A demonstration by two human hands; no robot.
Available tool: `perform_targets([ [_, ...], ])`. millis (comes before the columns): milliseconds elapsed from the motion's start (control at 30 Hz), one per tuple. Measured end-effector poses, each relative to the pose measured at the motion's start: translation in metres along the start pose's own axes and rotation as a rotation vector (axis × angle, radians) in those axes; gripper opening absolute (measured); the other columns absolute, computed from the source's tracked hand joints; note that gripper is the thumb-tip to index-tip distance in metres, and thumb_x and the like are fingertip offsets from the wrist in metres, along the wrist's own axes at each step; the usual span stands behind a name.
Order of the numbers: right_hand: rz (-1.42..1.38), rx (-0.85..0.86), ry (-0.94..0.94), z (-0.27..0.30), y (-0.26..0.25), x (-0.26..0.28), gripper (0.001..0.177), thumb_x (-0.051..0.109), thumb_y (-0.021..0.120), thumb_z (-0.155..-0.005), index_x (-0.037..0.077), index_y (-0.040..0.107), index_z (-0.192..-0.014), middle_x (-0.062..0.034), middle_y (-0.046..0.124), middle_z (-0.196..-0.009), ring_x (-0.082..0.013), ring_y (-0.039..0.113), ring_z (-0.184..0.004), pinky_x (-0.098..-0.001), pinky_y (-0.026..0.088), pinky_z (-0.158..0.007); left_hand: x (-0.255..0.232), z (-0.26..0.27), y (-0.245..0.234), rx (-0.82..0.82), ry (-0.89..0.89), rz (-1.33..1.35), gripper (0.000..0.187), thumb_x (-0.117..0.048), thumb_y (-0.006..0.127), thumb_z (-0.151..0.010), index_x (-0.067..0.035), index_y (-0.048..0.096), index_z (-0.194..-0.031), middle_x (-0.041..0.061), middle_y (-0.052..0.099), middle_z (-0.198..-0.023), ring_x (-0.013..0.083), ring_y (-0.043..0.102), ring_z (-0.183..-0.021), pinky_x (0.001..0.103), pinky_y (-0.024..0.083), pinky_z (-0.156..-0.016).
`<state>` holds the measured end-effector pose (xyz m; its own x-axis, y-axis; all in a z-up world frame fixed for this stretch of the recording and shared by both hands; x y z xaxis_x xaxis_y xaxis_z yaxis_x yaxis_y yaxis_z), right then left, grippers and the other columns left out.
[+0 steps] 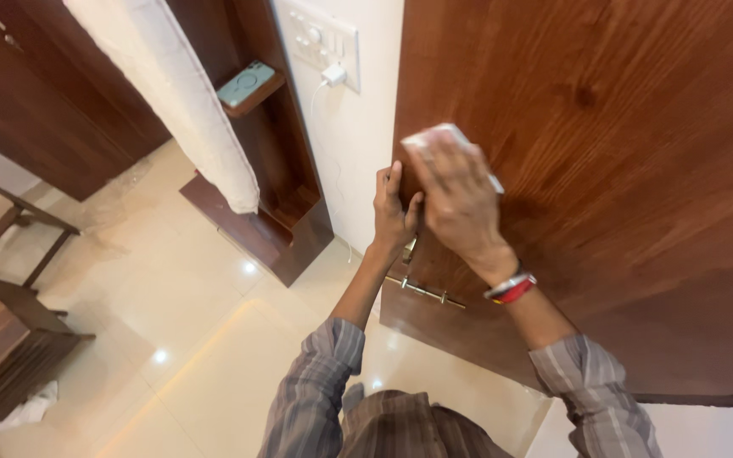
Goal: The person wipes a wooden door with a white cloth, moving from the upper section down to the lower section. The person then moves to a wooden wardrobe and wipes its doors with the same cloth.
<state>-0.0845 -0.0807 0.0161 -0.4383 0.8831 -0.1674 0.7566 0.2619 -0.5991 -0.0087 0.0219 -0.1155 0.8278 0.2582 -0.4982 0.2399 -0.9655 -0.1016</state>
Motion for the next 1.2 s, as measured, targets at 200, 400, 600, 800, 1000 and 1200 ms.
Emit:
perform_targets([
  [200, 0.036, -0.279, 0.255, 0.013, -0.048, -0.057, 0.070, 0.000, 0.056, -0.088, 0.006, 0.052, -0.158, -0.0233, 0.026, -0.168, -0.0429, 0.011, -0.160, -0.0608, 0.005, -0.132, -0.004, 0.000, 0.003, -0.106, 0.037, -0.064, 0.071, -0.024, 0.063, -0.103, -0.022, 0.025, -0.163, 0.024, 0.057, -0.121, 0.0391, 0.060, -0.102, 0.046, 0.053, -0.086],
  [400, 0.094, -0.169, 0.102, -0.034, -0.005, -0.042, 0.061, 0.009, 0.057, -0.104, 0.008, 0.044, -0.163, -0.0101, 0.020, -0.174, -0.0309, 0.012, -0.161, -0.0558, 0.005, -0.136, -0.001, 0.003, 0.003, -0.073, 0.025, -0.049, 0.072, -0.024, 0.063, -0.104, -0.022, 0.024, -0.164, 0.025, 0.057, -0.125, 0.0384, 0.062, -0.105, 0.045, 0.055, -0.086],
  [600, 0.039, -0.072, 0.002, 0.023, 0.049, 0.002, 0.047, 0.012, 0.057, -0.105, 0.010, 0.063, -0.151, -0.0085, 0.039, -0.167, -0.0279, 0.022, -0.161, -0.0474, 0.006, -0.135, 0.004, 0.003, 0.004, -0.047, 0.016, -0.002, 0.072, -0.023, 0.062, -0.106, -0.023, 0.020, -0.164, 0.023, 0.058, -0.126, 0.0369, 0.063, -0.105, 0.043, 0.056, -0.084],
  [800, 0.042, -0.349, 0.379, 0.108, 0.024, -0.057, 0.048, 0.025, 0.034, -0.115, 0.023, 0.032, -0.163, -0.0035, 0.014, -0.178, -0.0342, 0.001, -0.162, -0.0624, -0.011, -0.130, 0.010, 0.004, 0.008, -0.066, 0.039, -0.032, 0.070, -0.027, 0.060, -0.106, -0.024, 0.022, -0.164, 0.023, 0.057, -0.125, 0.0373, 0.062, -0.104, 0.044, 0.056, -0.084],
  [1000, 0.352, -0.598, 0.592, 0.099, -0.044, -0.120, 0.059, 0.046, 0.029, -0.104, 0.028, 0.039, -0.160, 0.0018, 0.016, -0.173, -0.0325, 0.004, -0.161, -0.0600, 0.000, -0.130, 0.007, 0.004, 0.009, -0.108, 0.033, -0.049, 0.067, -0.031, 0.059, -0.106, -0.023, 0.025, -0.163, 0.025, 0.057, -0.125, 0.0389, 0.062, -0.106, 0.047, 0.056, -0.086],
  [1200, 0.125, -0.279, 0.314, 0.099, 0.024, -0.070, 0.044, 0.026, 0.043, -0.110, 0.009, 0.064, -0.145, -0.0221, 0.040, -0.162, -0.0495, 0.019, -0.154, -0.0689, 0.009, -0.126, 0.012, 0.000, 0.011, -0.126, 0.080, -0.056, 0.065, -0.033, 0.056, -0.108, -0.024, 0.023, -0.163, 0.024, 0.059, -0.124, 0.0383, 0.064, -0.102, 0.045, 0.056, -0.081],
])
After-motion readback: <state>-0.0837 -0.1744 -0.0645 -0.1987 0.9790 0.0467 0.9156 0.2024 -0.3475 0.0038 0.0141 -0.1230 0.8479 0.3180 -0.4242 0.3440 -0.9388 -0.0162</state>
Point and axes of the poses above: each hand's wrist, its own z-axis away from the middle knuckle, its own y-axis out of the palm, x = y × z, the point moved 6 cm from there along -z, towards the middle knuckle
